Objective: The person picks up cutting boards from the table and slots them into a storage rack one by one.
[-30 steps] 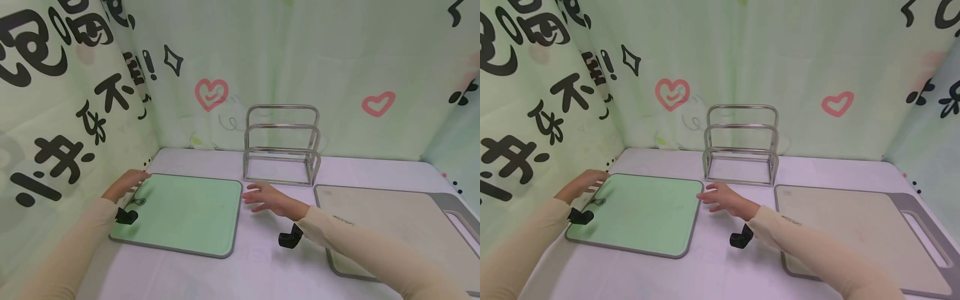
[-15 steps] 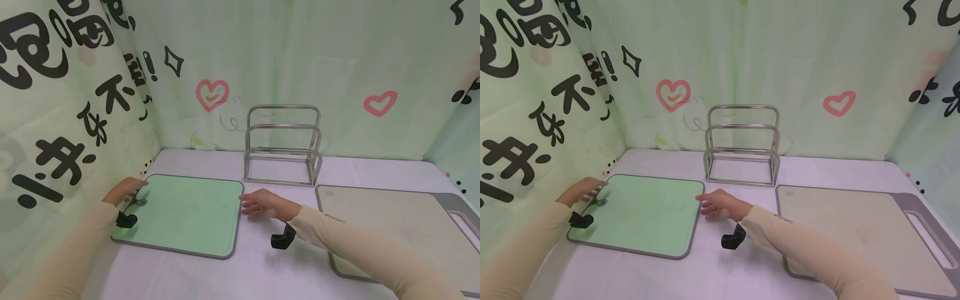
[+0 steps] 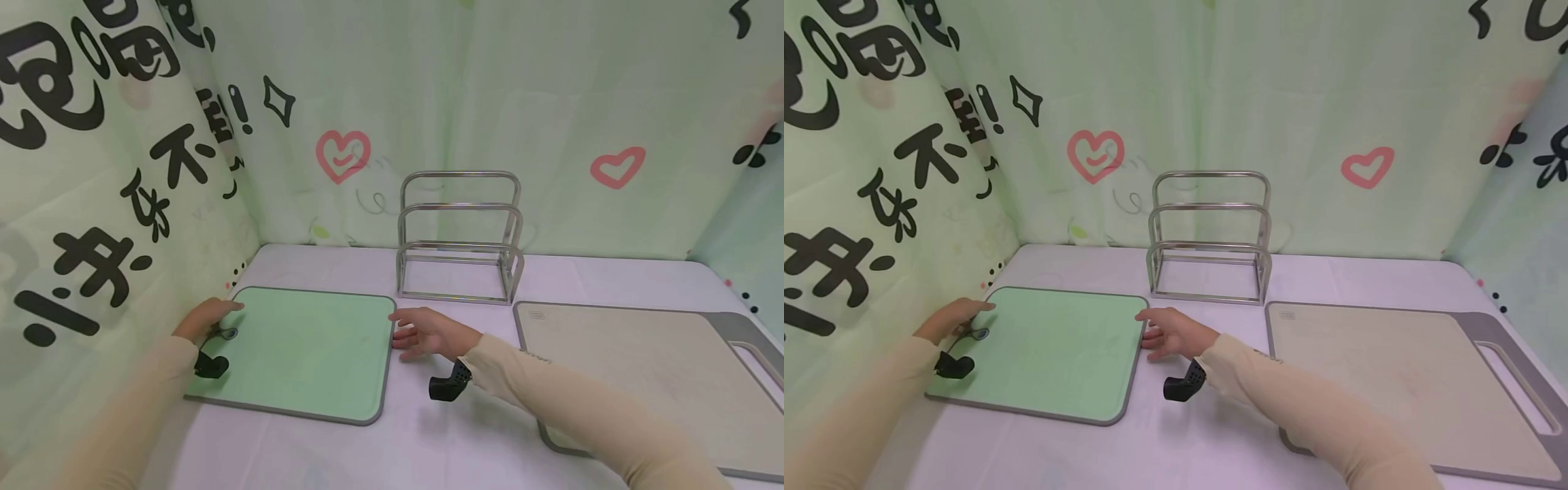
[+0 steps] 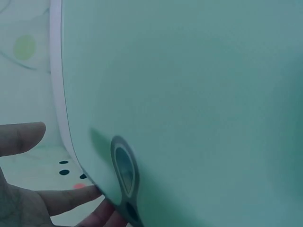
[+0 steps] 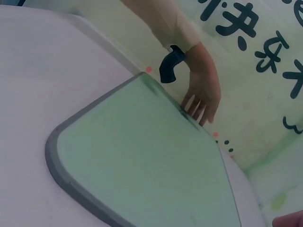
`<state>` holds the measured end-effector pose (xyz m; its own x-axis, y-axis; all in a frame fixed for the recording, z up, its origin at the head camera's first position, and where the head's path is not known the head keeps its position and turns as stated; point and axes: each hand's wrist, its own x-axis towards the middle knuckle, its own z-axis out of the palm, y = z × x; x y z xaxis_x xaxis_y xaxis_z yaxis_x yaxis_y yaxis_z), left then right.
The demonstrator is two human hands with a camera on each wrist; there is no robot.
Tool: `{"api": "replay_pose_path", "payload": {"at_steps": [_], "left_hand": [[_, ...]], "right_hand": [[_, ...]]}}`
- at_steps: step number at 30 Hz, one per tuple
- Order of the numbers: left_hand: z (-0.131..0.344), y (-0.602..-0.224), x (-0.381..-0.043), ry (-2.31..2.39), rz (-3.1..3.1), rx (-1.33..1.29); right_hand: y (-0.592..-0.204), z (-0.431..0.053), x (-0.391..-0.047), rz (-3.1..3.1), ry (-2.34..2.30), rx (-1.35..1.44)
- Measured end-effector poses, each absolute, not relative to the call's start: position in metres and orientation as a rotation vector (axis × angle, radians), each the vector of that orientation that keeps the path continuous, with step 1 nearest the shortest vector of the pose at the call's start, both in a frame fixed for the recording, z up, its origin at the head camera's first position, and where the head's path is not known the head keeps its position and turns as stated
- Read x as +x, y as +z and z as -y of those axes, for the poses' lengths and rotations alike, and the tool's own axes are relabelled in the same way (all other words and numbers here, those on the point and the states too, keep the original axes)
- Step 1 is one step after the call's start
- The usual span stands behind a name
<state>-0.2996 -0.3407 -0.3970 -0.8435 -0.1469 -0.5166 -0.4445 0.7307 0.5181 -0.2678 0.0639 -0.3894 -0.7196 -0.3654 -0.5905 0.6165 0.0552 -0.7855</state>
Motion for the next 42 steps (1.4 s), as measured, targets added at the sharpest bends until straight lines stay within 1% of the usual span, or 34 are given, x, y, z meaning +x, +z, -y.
{"api": "replay_pose_path", "payload": {"at_steps": [5,11,18,21,25,30,32,36,42], "left_hand": [[0.338,-0.400,-0.302,0.985,-2.445,-0.537],[0.332,-0.400,-0.298,0.948,-2.505,-0.577],[0.325,-0.406,-0.295,1.031,-2.493,-0.781],[0.327,-0.405,-0.295,1.097,-2.455,-0.810],[0.332,-0.399,-0.296,1.219,-2.409,-0.704],[0.341,-0.395,-0.300,1.325,-2.331,-0.657],[0.344,-0.392,-0.300,1.312,-2.331,-0.650],[0.351,-0.383,-0.297,1.273,-2.354,-0.530],[0.359,-0.374,-0.292,1.275,-2.335,-0.452]], "right_hand": [[-0.392,-0.051,-0.266,-1.606,-1.812,0.407],[-0.394,-0.032,-0.262,-1.643,-1.882,0.564],[-0.400,-0.026,-0.257,-1.679,-1.913,0.607],[-0.401,-0.027,-0.257,-1.687,-1.916,0.599],[-0.401,-0.031,-0.257,-1.674,-1.960,0.564],[-0.399,-0.038,-0.260,-1.643,-2.058,0.527],[-0.399,-0.041,-0.261,-1.644,-2.074,0.496],[-0.399,-0.045,-0.261,-1.643,-2.086,0.414],[-0.402,-0.050,-0.259,-1.682,-2.036,0.293]]}}
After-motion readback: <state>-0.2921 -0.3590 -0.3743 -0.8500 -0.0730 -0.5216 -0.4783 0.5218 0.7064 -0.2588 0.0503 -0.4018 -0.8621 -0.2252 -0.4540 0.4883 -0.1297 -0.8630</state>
